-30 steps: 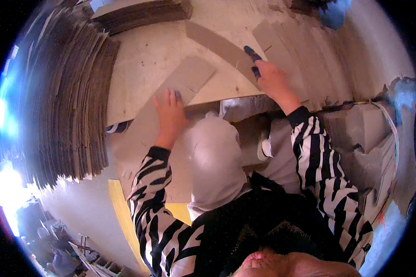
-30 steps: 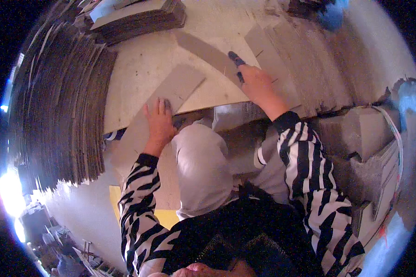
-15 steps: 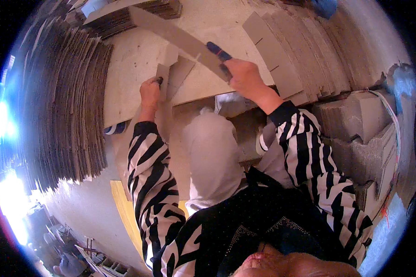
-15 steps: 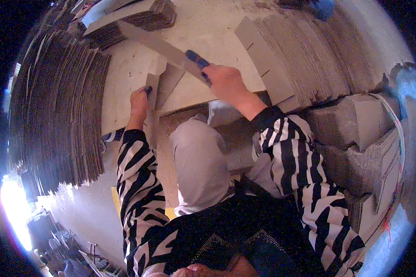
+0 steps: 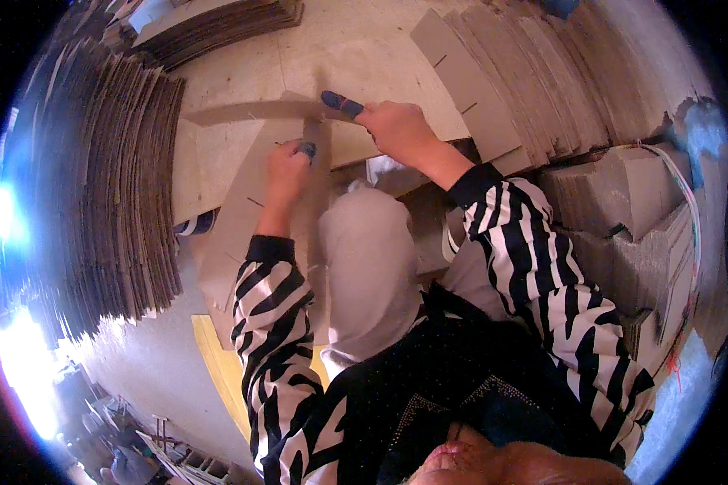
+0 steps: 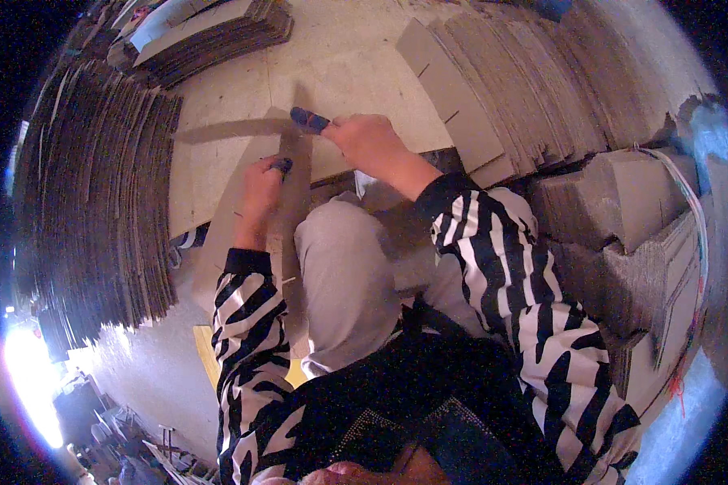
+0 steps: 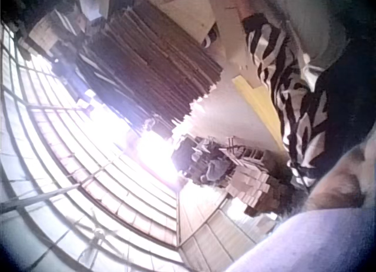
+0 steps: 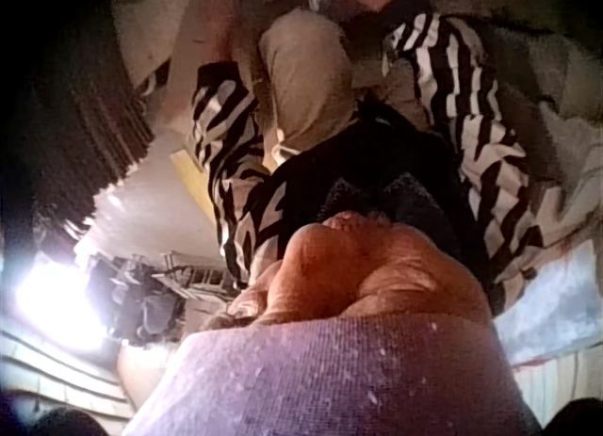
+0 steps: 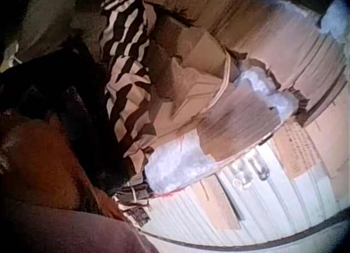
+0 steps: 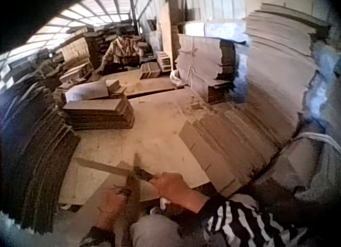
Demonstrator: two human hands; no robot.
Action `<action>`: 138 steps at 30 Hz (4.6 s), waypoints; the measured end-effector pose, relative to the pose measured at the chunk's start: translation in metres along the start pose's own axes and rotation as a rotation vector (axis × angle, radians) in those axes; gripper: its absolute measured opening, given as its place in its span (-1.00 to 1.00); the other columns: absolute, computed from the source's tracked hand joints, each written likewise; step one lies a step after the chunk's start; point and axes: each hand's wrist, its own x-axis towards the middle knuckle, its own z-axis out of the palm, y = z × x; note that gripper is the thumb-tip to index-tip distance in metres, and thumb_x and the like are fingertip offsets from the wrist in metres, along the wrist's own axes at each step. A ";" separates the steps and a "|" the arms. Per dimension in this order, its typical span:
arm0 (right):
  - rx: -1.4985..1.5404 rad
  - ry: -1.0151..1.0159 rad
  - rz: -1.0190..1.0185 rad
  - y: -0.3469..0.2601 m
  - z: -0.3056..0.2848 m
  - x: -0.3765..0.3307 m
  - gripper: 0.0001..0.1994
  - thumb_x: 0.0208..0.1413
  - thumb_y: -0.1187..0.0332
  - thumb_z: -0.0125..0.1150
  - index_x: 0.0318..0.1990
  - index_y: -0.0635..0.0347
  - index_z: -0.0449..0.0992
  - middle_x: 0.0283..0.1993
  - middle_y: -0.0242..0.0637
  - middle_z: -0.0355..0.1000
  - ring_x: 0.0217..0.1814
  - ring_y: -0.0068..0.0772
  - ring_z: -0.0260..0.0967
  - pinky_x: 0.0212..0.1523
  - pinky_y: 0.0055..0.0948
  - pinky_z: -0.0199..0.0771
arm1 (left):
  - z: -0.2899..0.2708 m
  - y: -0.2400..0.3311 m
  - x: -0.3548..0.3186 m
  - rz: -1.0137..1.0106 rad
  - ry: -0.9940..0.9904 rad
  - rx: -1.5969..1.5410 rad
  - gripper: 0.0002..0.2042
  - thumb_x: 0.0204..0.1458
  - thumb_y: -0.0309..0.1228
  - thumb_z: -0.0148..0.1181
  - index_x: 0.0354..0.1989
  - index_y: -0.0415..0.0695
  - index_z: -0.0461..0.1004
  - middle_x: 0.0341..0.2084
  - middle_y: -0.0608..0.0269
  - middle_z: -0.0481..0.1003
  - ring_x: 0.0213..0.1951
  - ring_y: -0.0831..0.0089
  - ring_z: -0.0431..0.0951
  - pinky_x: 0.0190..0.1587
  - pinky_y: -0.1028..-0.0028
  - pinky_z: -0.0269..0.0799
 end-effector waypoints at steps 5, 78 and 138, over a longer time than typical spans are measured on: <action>-0.031 -0.091 -0.001 0.006 0.003 -0.007 -0.70 -0.07 0.49 0.06 -0.13 0.00 0.45 -0.35 -0.27 0.43 -0.27 -0.10 0.44 -0.34 -0.13 0.44 | 0.018 0.009 -0.001 0.094 -0.029 0.037 -0.78 -0.12 -0.39 0.08 -0.47 -0.36 0.44 -0.63 -0.14 0.36 -0.55 0.28 0.35 -0.42 0.28 0.27; 0.007 -0.026 0.540 0.140 -0.050 -0.036 -0.60 -0.01 0.34 0.16 0.04 0.14 0.40 0.13 -0.01 0.35 0.18 0.07 0.27 0.10 -0.14 0.30 | -0.118 -0.130 -0.018 -0.017 0.129 0.919 -0.40 -0.05 -0.36 0.09 0.28 0.12 0.23 0.29 0.07 0.12 0.28 0.03 0.14 0.19 -0.07 0.09; 0.108 0.058 0.063 -0.055 -0.064 -0.013 -0.78 -0.21 0.55 0.09 -0.30 0.20 0.43 -0.35 -0.09 0.44 -0.28 0.09 0.40 -0.34 -0.05 0.38 | -0.029 -0.035 0.004 0.040 0.381 0.746 -0.75 -0.18 -0.37 0.16 -0.25 -0.05 0.55 -0.32 0.06 0.56 -0.30 0.06 0.56 -0.29 0.11 0.37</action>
